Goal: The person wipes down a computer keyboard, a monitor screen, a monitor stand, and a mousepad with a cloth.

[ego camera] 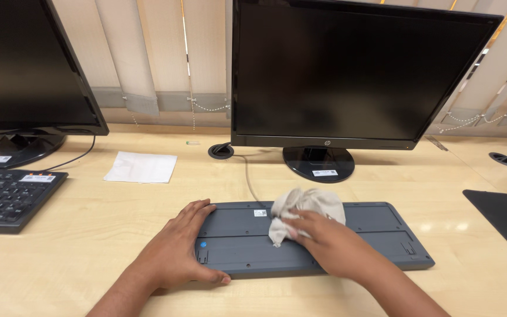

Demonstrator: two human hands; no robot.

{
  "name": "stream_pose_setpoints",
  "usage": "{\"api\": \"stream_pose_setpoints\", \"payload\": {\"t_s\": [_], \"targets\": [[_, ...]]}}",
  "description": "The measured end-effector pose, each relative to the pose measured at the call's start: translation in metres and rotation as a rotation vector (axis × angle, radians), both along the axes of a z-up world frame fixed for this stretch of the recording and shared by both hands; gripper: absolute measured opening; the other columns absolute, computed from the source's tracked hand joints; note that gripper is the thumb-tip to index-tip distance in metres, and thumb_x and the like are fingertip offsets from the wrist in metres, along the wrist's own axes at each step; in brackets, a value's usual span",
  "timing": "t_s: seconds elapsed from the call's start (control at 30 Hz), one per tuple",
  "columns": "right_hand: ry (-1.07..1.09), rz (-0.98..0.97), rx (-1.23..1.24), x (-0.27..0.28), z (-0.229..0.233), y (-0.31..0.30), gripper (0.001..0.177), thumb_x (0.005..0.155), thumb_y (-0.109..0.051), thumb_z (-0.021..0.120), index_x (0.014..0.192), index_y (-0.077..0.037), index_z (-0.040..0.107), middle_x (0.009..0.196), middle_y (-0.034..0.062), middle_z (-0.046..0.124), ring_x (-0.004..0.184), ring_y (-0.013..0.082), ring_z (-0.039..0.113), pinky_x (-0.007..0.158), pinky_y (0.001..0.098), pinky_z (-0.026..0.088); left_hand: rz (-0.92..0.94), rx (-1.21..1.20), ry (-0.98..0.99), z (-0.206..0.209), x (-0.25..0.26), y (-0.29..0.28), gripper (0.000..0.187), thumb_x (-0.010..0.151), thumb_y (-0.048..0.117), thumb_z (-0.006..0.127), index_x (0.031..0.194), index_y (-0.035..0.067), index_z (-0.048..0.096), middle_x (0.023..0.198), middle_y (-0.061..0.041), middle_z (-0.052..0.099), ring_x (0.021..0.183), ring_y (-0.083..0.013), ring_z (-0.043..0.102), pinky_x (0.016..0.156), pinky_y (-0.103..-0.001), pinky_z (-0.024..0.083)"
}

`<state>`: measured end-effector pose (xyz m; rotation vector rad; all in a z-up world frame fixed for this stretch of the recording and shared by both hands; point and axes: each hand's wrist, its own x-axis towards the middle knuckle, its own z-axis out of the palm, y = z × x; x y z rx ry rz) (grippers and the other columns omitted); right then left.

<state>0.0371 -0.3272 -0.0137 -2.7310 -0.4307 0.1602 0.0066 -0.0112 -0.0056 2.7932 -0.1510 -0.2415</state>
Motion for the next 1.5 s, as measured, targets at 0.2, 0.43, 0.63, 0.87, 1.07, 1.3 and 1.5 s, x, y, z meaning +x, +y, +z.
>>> {"api": "stream_pose_setpoints", "payload": {"t_s": [0.2,0.43,0.63,0.87,1.07,1.3,1.5], "targets": [[-0.171,-0.114,0.08,-0.013,-0.017,-0.12,0.046,0.094,-0.03,0.061,0.139,-0.025,0.064,0.148,0.0007,0.058,0.137,0.0231,0.056,0.113,0.0369,0.044,0.008,0.024,0.036,0.002,0.0,-0.001,0.142,0.039,0.068,0.081,0.159,0.021,0.021,0.17,0.001,0.017,0.158,-0.0182,0.016,0.125,-0.042,0.028],[-0.326,-0.364,-0.342,-0.019,-0.031,-0.189,0.046,0.094,-0.026,0.059,0.14,-0.021,0.064,0.15,0.0054,0.059,0.145,0.0232,0.053,0.121,0.0355,0.044,-0.062,-0.052,-0.089,-0.011,0.0,0.002,0.145,0.041,0.077,0.082,0.158,0.014,0.024,0.169,-0.007,0.018,0.158,-0.0231,0.015,0.126,-0.041,0.025],[-0.224,0.071,-0.05,-0.061,-0.047,0.017,0.056,0.089,-0.022,0.065,0.144,-0.026,0.058,0.152,0.0065,0.052,0.122,0.0332,0.061,0.104,0.0454,0.048,-0.084,-0.087,-0.119,-0.017,0.004,0.006,0.146,0.041,0.078,0.082,0.157,0.011,0.025,0.169,-0.009,0.018,0.157,-0.0247,0.015,0.125,-0.041,0.025],[-0.347,-0.046,-0.051,-0.013,-0.006,0.068,0.045,0.09,-0.013,0.06,0.135,-0.017,0.061,0.141,0.0127,0.058,0.104,0.0399,0.067,0.09,0.0496,0.054,-0.101,-0.058,-0.096,-0.02,0.008,0.014,0.143,0.044,0.079,0.079,0.158,0.013,0.026,0.17,-0.009,0.016,0.158,-0.0252,0.013,0.125,-0.043,0.025],[-0.476,0.021,-0.021,0.018,-0.015,0.087,0.038,0.09,-0.008,0.06,0.127,-0.008,0.065,0.127,0.0165,0.064,0.101,0.0403,0.068,0.095,0.0528,0.051,-0.084,-0.069,-0.074,-0.019,0.007,0.011,0.143,0.042,0.076,0.08,0.158,0.014,0.026,0.17,-0.008,0.018,0.158,-0.0236,0.014,0.124,-0.042,0.025],[-0.408,0.029,-0.032,0.003,-0.025,0.094,0.053,0.085,-0.007,0.059,0.138,-0.01,0.059,0.132,0.0171,0.059,0.101,0.0391,0.067,0.092,0.0498,0.052,-0.043,-0.1,-0.052,-0.013,0.005,0.008,0.145,0.038,0.073,0.081,0.158,0.015,0.025,0.168,-0.007,0.024,0.157,-0.0231,0.02,0.124,-0.043,0.03],[-0.305,-0.149,-0.154,0.006,-0.014,0.033,0.044,0.094,-0.016,0.058,0.138,-0.019,0.058,0.131,0.0127,0.062,0.106,0.0365,0.068,0.095,0.047,0.055,0.006,-0.085,-0.004,-0.007,0.004,0.005,0.146,0.036,0.072,0.082,0.158,0.017,0.024,0.167,-0.005,0.025,0.156,-0.0216,0.022,0.123,-0.044,0.031]]}}
